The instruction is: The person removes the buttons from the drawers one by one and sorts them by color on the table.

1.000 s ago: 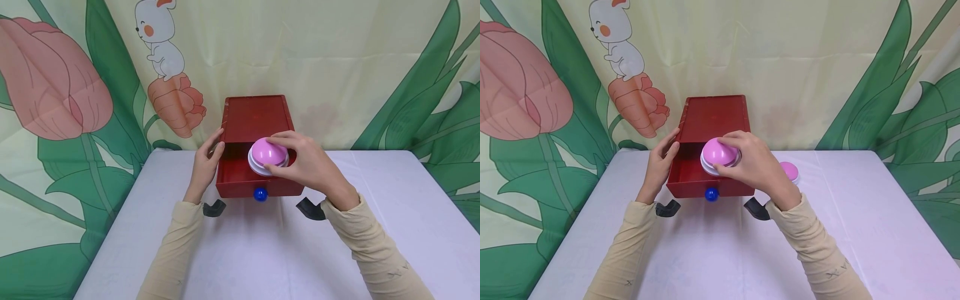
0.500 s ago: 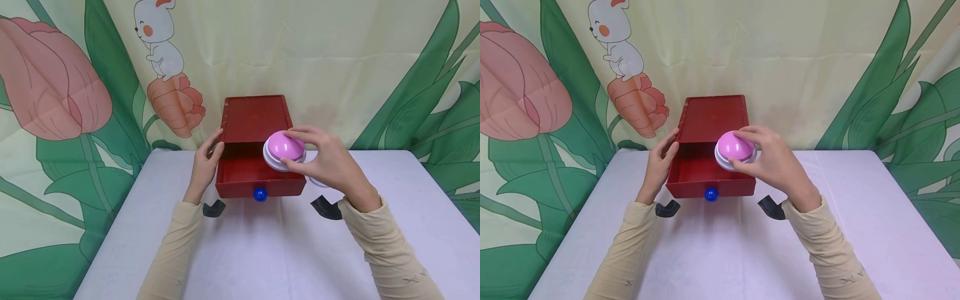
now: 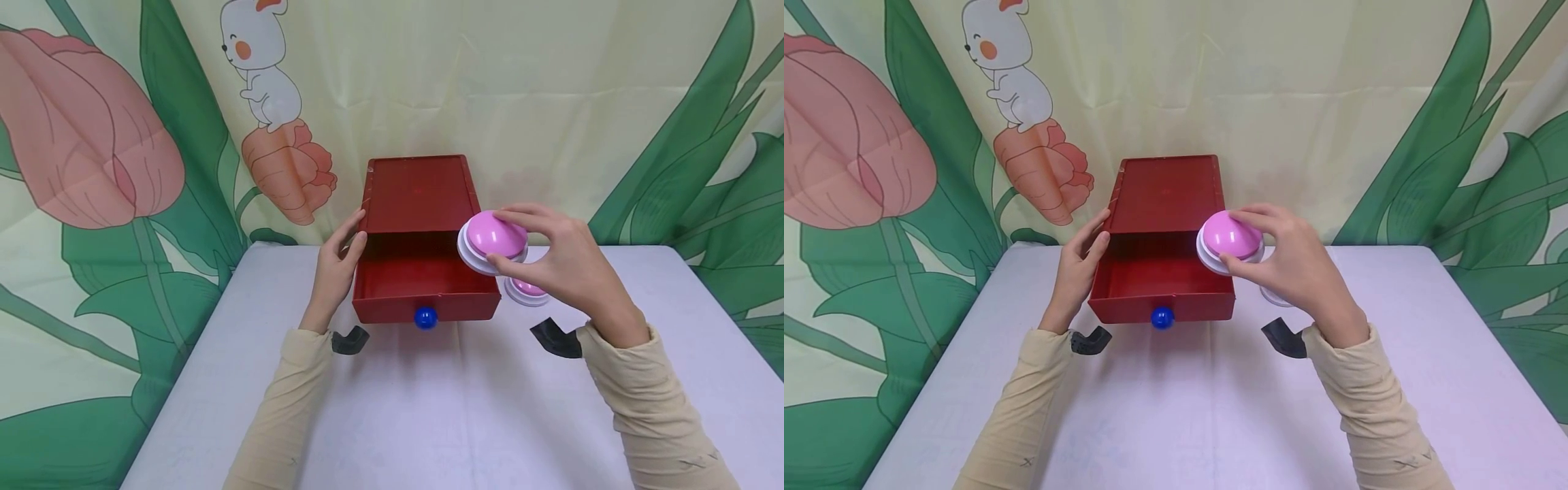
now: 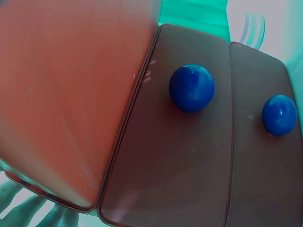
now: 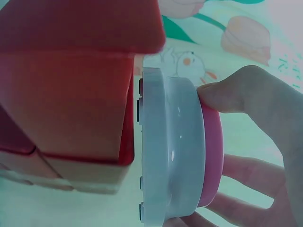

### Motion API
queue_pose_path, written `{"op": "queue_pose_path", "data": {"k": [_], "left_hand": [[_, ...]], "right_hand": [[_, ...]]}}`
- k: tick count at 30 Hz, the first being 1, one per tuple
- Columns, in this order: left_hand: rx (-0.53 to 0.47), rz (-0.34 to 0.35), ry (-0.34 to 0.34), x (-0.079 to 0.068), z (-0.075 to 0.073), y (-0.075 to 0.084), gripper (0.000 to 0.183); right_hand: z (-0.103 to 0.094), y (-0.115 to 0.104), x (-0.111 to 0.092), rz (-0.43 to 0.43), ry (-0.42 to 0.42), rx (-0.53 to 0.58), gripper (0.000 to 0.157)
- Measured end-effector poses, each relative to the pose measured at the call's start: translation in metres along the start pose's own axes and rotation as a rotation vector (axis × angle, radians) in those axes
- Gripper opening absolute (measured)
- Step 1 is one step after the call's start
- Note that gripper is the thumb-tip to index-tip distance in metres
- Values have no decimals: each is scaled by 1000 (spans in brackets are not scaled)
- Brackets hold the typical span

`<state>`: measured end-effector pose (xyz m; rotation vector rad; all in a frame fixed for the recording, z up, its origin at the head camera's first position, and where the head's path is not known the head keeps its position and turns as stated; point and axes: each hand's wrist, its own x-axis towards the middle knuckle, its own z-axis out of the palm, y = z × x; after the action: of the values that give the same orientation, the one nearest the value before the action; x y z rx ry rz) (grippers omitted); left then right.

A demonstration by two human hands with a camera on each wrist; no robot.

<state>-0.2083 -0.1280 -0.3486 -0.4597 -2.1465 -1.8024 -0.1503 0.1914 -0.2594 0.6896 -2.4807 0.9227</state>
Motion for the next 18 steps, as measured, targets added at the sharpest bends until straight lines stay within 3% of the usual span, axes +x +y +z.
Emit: {"op": "queue_pose_path", "data": {"k": [18], "left_hand": [[9,-18,-8,-1,0,7,47]], "right_hand": [[-12,30,-14,42,85,-36,54]]}}
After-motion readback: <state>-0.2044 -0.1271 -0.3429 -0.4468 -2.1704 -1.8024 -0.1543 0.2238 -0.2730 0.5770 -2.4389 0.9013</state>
